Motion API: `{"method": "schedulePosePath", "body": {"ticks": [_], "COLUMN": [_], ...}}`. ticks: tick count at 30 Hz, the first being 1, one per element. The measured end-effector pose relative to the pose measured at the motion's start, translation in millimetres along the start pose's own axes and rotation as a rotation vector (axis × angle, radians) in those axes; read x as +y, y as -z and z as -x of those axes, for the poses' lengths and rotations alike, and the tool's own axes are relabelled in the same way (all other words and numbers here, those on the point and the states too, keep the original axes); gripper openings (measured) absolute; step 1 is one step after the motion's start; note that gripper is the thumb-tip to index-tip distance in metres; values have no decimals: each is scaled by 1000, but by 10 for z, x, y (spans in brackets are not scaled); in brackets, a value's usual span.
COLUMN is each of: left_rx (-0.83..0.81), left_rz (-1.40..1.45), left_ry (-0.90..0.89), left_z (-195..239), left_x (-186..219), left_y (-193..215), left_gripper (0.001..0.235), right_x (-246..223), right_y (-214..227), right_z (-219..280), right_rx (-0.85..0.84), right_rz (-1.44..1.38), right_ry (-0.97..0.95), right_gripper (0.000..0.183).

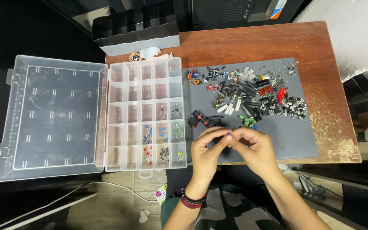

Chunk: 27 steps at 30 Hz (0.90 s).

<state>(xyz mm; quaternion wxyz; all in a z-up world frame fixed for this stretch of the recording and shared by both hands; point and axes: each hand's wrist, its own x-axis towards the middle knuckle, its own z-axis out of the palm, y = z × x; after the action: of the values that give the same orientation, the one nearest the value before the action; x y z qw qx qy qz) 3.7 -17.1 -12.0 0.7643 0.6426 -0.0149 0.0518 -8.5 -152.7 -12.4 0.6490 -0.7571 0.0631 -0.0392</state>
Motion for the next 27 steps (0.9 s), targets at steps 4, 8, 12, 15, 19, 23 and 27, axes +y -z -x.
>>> {"method": "schedulePosePath", "body": {"ticks": [4, 8, 12, 15, 19, 23, 27], "left_rx": [25, 27, 58, 101, 146, 168, 128], "left_rz": [-3, -69, -77, 9, 218, 228, 119], "left_ry": [10, -22, 36, 128, 299, 276, 192], "left_z": [-16, -38, -31, -16, -34, -71, -85], "left_x": [-27, -14, 57, 103, 25, 76, 123], "left_y": [-14, -18, -47, -73, -115, -91, -76], "left_gripper": [15, 12, 8, 8, 12, 15, 14], "right_x": [-40, -99, -263, -214, -239, -220, -207], "right_y": [-1, -2, -26, -84, -96, -72, 5], "right_z": [7, 23, 81, 112, 113, 98, 42], "right_rx": [-13, 10, 78, 120, 126, 110, 128], "right_rz": [-54, 2, 225, 305, 295, 176, 71], "right_ry": [-3, 53, 282, 361, 358, 226, 150], "right_gripper": [4, 4, 9, 11, 10, 8, 7]}}
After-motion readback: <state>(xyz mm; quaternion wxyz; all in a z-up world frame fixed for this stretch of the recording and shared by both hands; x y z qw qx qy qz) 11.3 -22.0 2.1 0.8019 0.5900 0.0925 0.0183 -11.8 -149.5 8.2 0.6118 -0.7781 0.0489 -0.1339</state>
